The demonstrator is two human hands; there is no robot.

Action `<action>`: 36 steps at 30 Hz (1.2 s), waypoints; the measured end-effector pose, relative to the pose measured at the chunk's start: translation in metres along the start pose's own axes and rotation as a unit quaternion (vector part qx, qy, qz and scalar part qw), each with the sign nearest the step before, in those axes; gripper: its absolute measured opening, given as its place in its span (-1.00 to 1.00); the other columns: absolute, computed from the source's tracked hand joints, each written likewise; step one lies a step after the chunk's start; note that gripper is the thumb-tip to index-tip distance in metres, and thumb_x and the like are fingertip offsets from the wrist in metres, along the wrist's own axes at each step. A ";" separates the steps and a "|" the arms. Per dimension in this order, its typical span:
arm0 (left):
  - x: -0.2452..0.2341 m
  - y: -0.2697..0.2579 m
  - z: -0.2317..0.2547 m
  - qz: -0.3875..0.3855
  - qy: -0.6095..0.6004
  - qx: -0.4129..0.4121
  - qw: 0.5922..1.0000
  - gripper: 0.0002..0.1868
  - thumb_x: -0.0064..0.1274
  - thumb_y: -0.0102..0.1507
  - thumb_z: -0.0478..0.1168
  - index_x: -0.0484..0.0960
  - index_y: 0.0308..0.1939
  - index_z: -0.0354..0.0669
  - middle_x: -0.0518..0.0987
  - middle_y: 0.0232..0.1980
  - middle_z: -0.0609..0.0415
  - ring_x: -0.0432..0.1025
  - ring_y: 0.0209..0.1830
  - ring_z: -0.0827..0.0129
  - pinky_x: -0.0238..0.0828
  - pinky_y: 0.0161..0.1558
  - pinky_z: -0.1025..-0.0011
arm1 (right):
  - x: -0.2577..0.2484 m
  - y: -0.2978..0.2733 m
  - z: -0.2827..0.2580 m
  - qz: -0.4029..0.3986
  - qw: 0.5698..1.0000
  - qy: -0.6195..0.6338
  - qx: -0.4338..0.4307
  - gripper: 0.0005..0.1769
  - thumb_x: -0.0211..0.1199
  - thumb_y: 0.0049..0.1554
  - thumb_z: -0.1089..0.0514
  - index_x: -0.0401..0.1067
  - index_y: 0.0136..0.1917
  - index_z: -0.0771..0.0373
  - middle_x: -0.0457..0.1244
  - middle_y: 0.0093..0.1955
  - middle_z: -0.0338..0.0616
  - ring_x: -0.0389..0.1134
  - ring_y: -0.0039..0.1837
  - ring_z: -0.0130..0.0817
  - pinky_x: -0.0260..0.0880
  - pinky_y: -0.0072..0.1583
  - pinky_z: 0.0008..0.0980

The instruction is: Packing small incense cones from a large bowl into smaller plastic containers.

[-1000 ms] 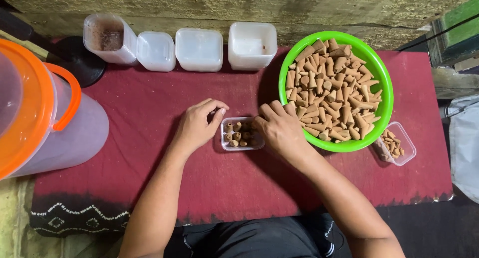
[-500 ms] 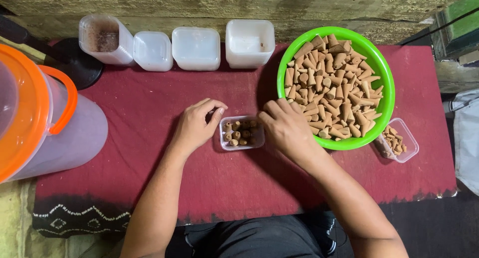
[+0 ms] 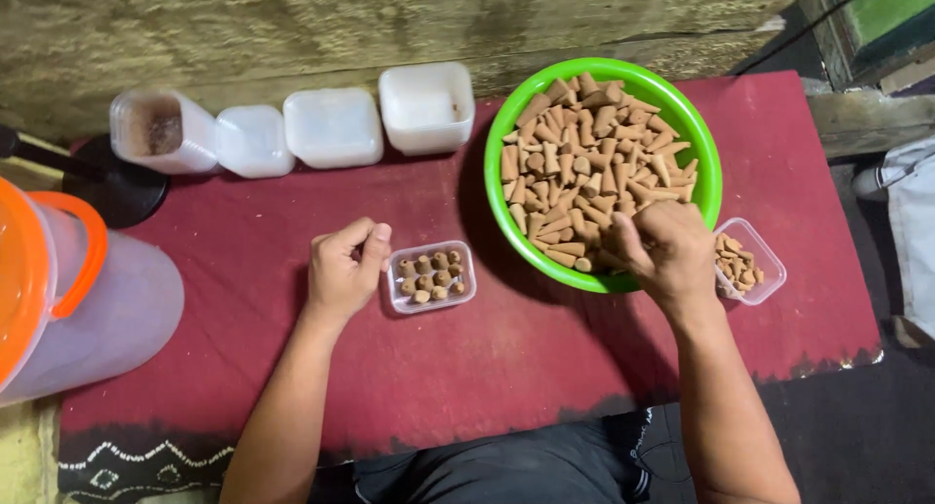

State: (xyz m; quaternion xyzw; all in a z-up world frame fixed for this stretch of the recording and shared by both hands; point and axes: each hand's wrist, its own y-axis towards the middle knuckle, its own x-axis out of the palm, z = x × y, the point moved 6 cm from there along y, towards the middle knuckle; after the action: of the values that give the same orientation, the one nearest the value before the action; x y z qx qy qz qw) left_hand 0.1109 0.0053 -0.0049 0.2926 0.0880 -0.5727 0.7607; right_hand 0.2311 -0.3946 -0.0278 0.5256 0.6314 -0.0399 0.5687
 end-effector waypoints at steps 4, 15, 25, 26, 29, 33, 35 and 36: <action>0.034 0.023 0.045 -0.031 0.046 0.028 0.998 -0.95 0.17 0.28 -0.22 0.70 -0.28 0.04 0.58 -0.56 0.01 0.55 -0.48 0.03 0.48 -0.41 0.20 | -0.031 0.020 -0.023 0.014 0.999 -0.002 0.038 -0.89 0.33 0.31 0.10 0.58 -0.06 0.11 0.19 -0.40 -0.21 0.32 -0.22 -0.11 0.35 -0.03 -0.19; 0.139 0.041 0.106 -0.117 0.276 0.143 0.943 -0.63 0.20 0.24 -0.02 0.57 0.09 0.03 0.57 -0.21 0.06 0.50 -0.14 0.08 0.35 -0.21 0.18 | -0.015 -0.006 0.009 0.072 0.995 0.067 0.025 -0.88 0.26 0.25 0.14 0.59 0.01 0.13 0.25 -0.21 -0.08 0.32 -0.12 -0.01 0.36 -0.01 -0.09; 0.133 0.042 0.107 -0.096 0.178 0.094 0.975 -0.49 0.26 0.15 -0.23 0.57 0.18 0.11 0.61 -0.16 0.18 0.52 -0.06 0.19 0.43 -0.15 0.26 | 0.006 0.032 -0.054 -0.023 0.997 0.019 -0.078 -0.75 0.27 0.15 0.20 0.53 0.12 0.15 0.34 -0.01 -0.01 0.39 0.09 0.03 0.36 0.08 -0.06; 0.125 0.043 0.111 -0.089 0.119 0.064 0.987 -0.51 0.25 0.16 -0.30 0.57 0.18 0.03 0.61 -0.15 0.09 0.55 -0.07 0.15 0.53 -0.16 0.31 | 0.009 0.038 -0.066 -0.039 0.994 0.024 -0.097 -0.77 0.23 0.21 0.17 0.53 0.14 0.11 0.34 0.06 -0.03 0.37 0.14 0.03 0.36 0.07 -0.07; 0.101 0.039 0.121 -0.075 0.062 0.043 0.994 -0.55 0.23 0.18 -0.36 0.58 0.16 -0.06 0.60 -0.16 -0.01 0.59 -0.13 0.10 0.62 -0.21 0.32 | 0.022 0.046 -0.084 -0.078 0.988 0.000 -0.134 -0.78 0.12 0.29 0.11 0.50 0.18 0.04 0.33 0.10 -0.10 0.32 0.17 -0.02 0.32 0.06 -0.15; 0.067 0.026 0.116 -0.070 0.055 0.027 0.996 -0.59 0.23 0.19 -0.36 0.62 0.13 -0.07 0.62 -0.19 -0.01 0.60 -0.20 0.10 0.61 -0.25 0.28 | 0.041 0.043 -0.078 -0.107 0.976 -0.093 -0.164 -0.81 0.04 0.29 0.08 0.47 0.07 -0.01 0.26 -0.07 -0.21 0.29 0.06 -0.15 0.29 0.00 -0.28; 0.047 0.018 0.114 -0.062 0.064 0.010 0.996 -0.63 0.24 0.19 -0.35 0.65 0.09 -0.05 0.64 -0.16 0.01 0.61 -0.19 0.12 0.60 -0.24 0.27 | 0.039 0.041 -0.075 -0.110 0.977 -0.091 -0.161 -0.81 0.05 0.29 0.12 0.47 0.10 0.04 0.25 -0.09 -0.18 0.30 0.02 -0.13 0.31 -0.01 -0.25; 0.037 0.014 0.112 -0.058 0.072 -0.002 0.996 -0.67 0.25 0.20 -0.33 0.67 0.05 -0.03 0.67 -0.14 0.03 0.62 -0.18 0.13 0.60 -0.23 0.27 | 0.038 0.041 -0.073 -0.109 0.978 -0.091 -0.153 -0.80 0.07 0.28 0.16 0.47 0.13 0.09 0.24 -0.10 -0.15 0.32 -0.03 -0.10 0.33 -0.02 -0.23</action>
State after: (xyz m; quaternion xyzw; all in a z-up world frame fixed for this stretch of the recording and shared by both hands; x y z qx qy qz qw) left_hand 0.1134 -0.0839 0.0736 0.3258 0.1605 -0.5928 0.7188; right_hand 0.2184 -0.3060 -0.0087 0.3540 0.6293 -0.0524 0.6899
